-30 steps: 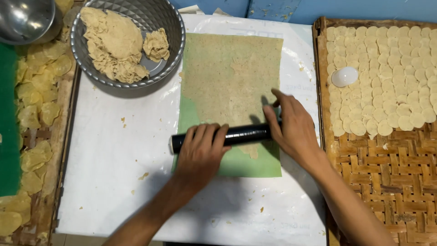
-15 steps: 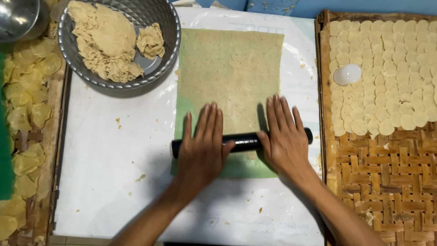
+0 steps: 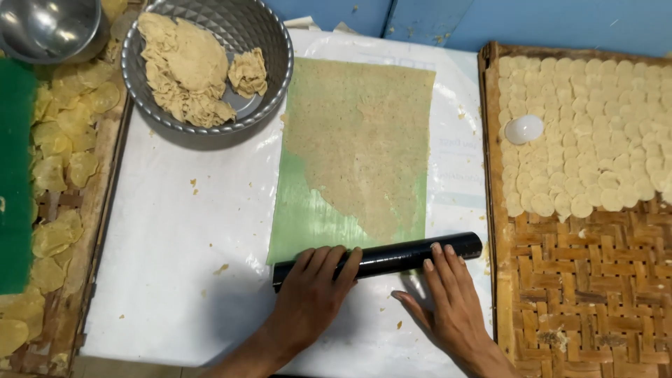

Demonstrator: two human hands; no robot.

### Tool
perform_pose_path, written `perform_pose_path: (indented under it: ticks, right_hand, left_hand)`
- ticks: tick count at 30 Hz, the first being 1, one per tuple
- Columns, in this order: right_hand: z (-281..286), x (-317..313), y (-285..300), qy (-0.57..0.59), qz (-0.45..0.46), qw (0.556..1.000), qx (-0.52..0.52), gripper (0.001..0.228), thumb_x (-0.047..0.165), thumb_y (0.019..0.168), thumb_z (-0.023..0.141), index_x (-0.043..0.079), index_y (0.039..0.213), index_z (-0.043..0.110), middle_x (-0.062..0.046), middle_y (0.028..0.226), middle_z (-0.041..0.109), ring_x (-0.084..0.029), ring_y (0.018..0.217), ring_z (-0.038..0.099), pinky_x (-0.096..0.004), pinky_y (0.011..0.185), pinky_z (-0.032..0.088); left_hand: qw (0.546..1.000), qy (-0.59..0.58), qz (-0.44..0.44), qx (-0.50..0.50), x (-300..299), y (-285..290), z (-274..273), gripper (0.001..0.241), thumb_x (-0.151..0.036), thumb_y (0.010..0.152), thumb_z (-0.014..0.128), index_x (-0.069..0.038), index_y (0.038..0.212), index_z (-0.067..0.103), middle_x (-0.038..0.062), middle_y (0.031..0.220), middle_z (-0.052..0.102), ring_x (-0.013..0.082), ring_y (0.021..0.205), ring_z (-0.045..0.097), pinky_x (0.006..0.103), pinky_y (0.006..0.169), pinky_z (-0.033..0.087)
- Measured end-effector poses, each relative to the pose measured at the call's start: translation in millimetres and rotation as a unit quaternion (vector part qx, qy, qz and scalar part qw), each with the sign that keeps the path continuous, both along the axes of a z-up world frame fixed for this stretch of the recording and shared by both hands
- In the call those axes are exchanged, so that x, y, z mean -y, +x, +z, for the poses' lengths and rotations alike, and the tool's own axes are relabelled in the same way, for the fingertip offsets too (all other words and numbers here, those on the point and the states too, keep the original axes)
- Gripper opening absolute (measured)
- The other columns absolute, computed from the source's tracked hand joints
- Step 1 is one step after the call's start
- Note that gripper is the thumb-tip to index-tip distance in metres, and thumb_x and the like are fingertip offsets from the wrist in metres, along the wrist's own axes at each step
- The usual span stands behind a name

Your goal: Rolling out small pieces of dough into thin discs using a rolling pin on a green sheet.

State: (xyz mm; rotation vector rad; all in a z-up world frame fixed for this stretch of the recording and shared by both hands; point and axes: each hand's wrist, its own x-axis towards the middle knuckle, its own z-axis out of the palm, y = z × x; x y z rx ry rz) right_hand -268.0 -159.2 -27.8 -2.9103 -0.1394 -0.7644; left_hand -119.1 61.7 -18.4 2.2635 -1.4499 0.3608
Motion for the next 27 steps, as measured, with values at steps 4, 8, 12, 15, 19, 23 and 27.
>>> perform_pose_path:
  ticks: [4, 8, 12, 15, 19, 23, 27]
  right_hand:
    - [-7.3, 12.3, 17.9, -0.020, -0.003, 0.999, 0.032, 0.099, 0.049, 0.084, 0.087, 0.001, 0.153, 0.036, -0.029, 0.159, 0.040, -0.048, 0.149, 0.043, -0.056, 0.121, 0.042]
    - [-20.9, 27.9, 45.2, -0.011, 0.067, 0.997, -0.037, 0.102, 0.050, 0.087, 0.079, 0.009, 0.162, 0.024, -0.025, 0.169, 0.023, -0.048, 0.155, 0.029, -0.059, 0.124, 0.035]
    - [-15.9, 16.2, 73.6, -0.013, 0.095, 0.994, -0.060, 0.108, 0.057, 0.086, 0.079, 0.013, 0.164, 0.020, -0.023, 0.171, 0.017, -0.048, 0.158, 0.024, -0.060, 0.123, 0.034]
    - [10.7, -4.5, 99.6, 0.044, 0.134, 0.981, -0.130, 0.133, 0.080, 0.075, 0.072, 0.018, 0.167, -0.003, -0.018, 0.173, -0.005, -0.043, 0.160, 0.003, -0.064, 0.126, 0.018]
    - [64.4, -26.8, 164.4, 0.082, 0.225, 0.962, -0.131, 0.093, 0.063, 0.094, 0.060, 0.010, 0.162, 0.024, -0.031, 0.168, 0.020, -0.052, 0.157, 0.021, -0.063, 0.125, 0.027]
    - [85.6, -37.4, 280.8, 0.030, 0.188, 0.978, -0.088, 0.054, 0.023, 0.095, 0.061, 0.005, 0.146, 0.053, -0.023, 0.141, 0.055, -0.044, 0.130, 0.056, -0.053, 0.104, 0.050]
    - [46.1, -30.1, 419.0, -0.060, 0.133, 0.983, -0.116, 0.051, 0.004, 0.083, 0.067, 0.004, 0.134, 0.065, -0.019, 0.128, 0.067, -0.041, 0.111, 0.069, -0.045, 0.086, 0.059]
  left_hand:
    - [0.997, -0.012, 0.007, 0.082, 7.2, 34.6, 47.5, 0.026, -0.006, 0.104, 0.046, -0.001, 0.124, 0.061, 0.017, 0.111, 0.064, 0.0311, 0.093, 0.062, 0.0434, 0.084, 0.050]
    - [0.995, -0.021, 0.052, 0.083, 17.5, 88.4, 50.3, 0.029, -0.017, 0.100, 0.062, -0.003, 0.126, 0.063, 0.012, 0.109, 0.066, 0.0271, 0.094, 0.061, 0.0408, 0.088, 0.048]
    - [0.992, -0.055, 0.091, 0.072, 30.6, 136.1, 20.0, 0.037, -0.021, 0.093, 0.078, -0.005, 0.122, 0.061, 0.009, 0.106, 0.066, 0.0268, 0.094, 0.060, 0.0407, 0.088, 0.047]
    - [0.990, -0.060, 0.110, 0.064, 31.1, 152.4, 5.5, 0.041, -0.017, 0.088, 0.081, -0.006, 0.122, 0.061, 0.007, 0.103, 0.065, 0.0262, 0.093, 0.059, 0.0409, 0.090, 0.046]
    - [0.989, -0.065, 0.110, 0.069, 26.9, 159.2, -11.4, 0.040, -0.021, 0.089, 0.079, -0.007, 0.123, 0.062, 0.007, 0.107, 0.065, 0.0265, 0.094, 0.059, 0.0430, 0.094, 0.045]
    - [0.991, -0.113, 0.064, 0.021, 32.5, 169.2, -63.7, 0.019, -0.010, 0.077, 0.077, 0.004, 0.090, 0.074, 0.024, 0.103, 0.069, 0.0401, 0.110, 0.063, 0.0597, 0.111, 0.037]
    - [0.985, -0.136, 0.081, 0.070, 32.3, 165.5, -44.9, 0.035, -0.013, 0.076, 0.080, -0.004, 0.109, 0.070, 0.019, 0.101, 0.065, 0.0379, 0.104, 0.065, 0.0561, 0.105, 0.046]
